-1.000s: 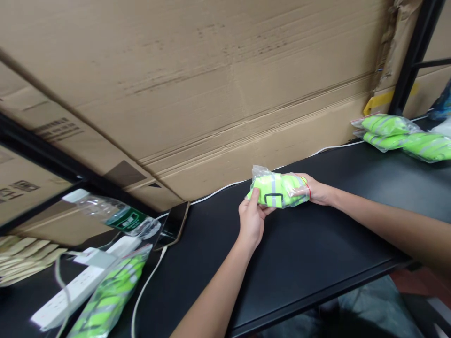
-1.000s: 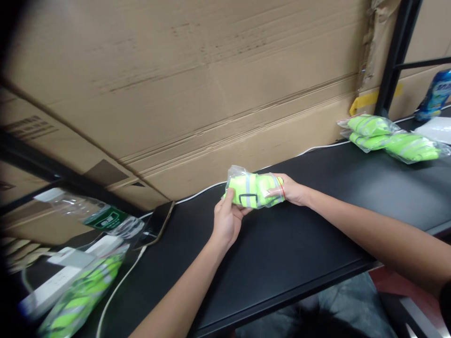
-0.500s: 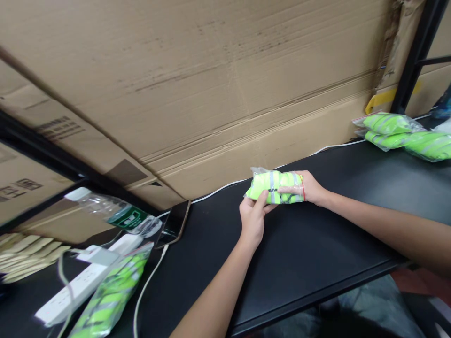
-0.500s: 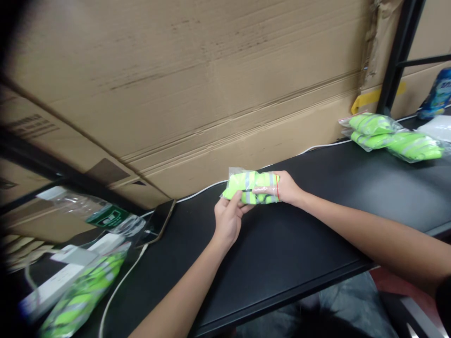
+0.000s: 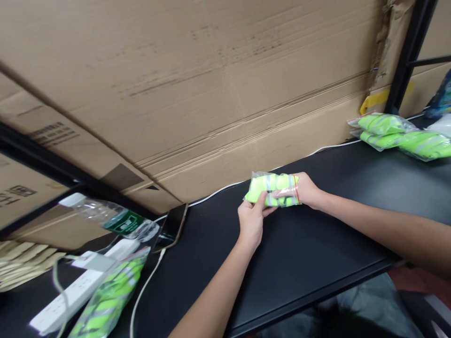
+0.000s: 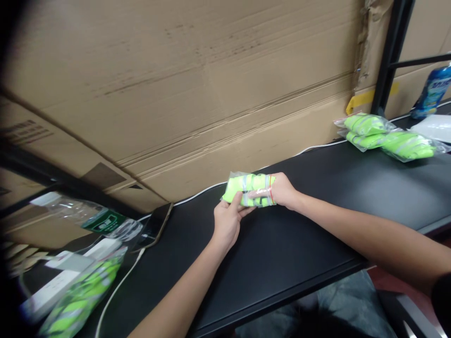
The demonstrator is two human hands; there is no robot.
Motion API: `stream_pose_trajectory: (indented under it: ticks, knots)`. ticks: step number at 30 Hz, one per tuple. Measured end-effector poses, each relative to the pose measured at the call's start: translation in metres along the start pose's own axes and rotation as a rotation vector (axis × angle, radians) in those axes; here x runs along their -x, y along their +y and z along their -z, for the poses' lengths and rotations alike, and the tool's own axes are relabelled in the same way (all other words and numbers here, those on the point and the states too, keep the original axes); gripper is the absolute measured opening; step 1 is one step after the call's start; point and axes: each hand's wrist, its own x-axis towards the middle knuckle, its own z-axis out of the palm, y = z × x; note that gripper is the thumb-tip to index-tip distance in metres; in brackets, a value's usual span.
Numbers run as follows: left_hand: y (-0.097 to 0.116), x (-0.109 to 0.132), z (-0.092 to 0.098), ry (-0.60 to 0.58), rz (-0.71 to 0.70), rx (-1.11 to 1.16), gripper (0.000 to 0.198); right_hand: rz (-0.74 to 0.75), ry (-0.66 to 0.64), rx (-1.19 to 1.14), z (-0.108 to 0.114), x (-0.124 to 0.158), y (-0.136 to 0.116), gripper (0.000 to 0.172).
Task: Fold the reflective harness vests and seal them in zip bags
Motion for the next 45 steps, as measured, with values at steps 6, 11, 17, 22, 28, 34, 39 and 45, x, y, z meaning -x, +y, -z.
stream_pose_trajectory:
  ticks: [6,11,17,22,28,34,39,45]
  knots:
    - [0.004,-0.013,0.003,0.127,-0.066,0.013,0.049,-0.093,0.031,-0.122,0.005,0.003,-0.013,0.047]
    - [0.003,-0.016,0.004,0.195,-0.104,0.030,0.041,-0.132,0.032,-0.115,0.008,0.003,-0.015,0.049]
    - [0.014,-0.037,0.020,0.418,-0.136,0.102,0.025,-0.188,0.064,-0.055,0.013,0.003,-0.018,0.053]
    - [0.047,-0.057,0.062,0.647,-0.144,0.213,0.022,-0.244,0.092,0.012,0.032,0.001,-0.020,0.049]
    - [0.043,-0.051,0.060,0.534,0.027,0.275,0.041,-0.297,0.171,0.220,0.027,-0.006,0.000,0.042]
    - [0.025,-0.036,0.031,0.344,0.143,0.272,0.052,-0.212,0.325,0.402,0.028,-0.021,0.019,0.046]
    - [0.034,-0.034,0.031,0.321,0.131,0.229,0.028,-0.182,0.135,0.363,0.041,-0.021,0.009,0.048]
    - [0.046,-0.047,0.051,0.441,0.048,0.214,0.016,-0.181,-0.194,0.357,0.040,-0.011,-0.006,0.046]
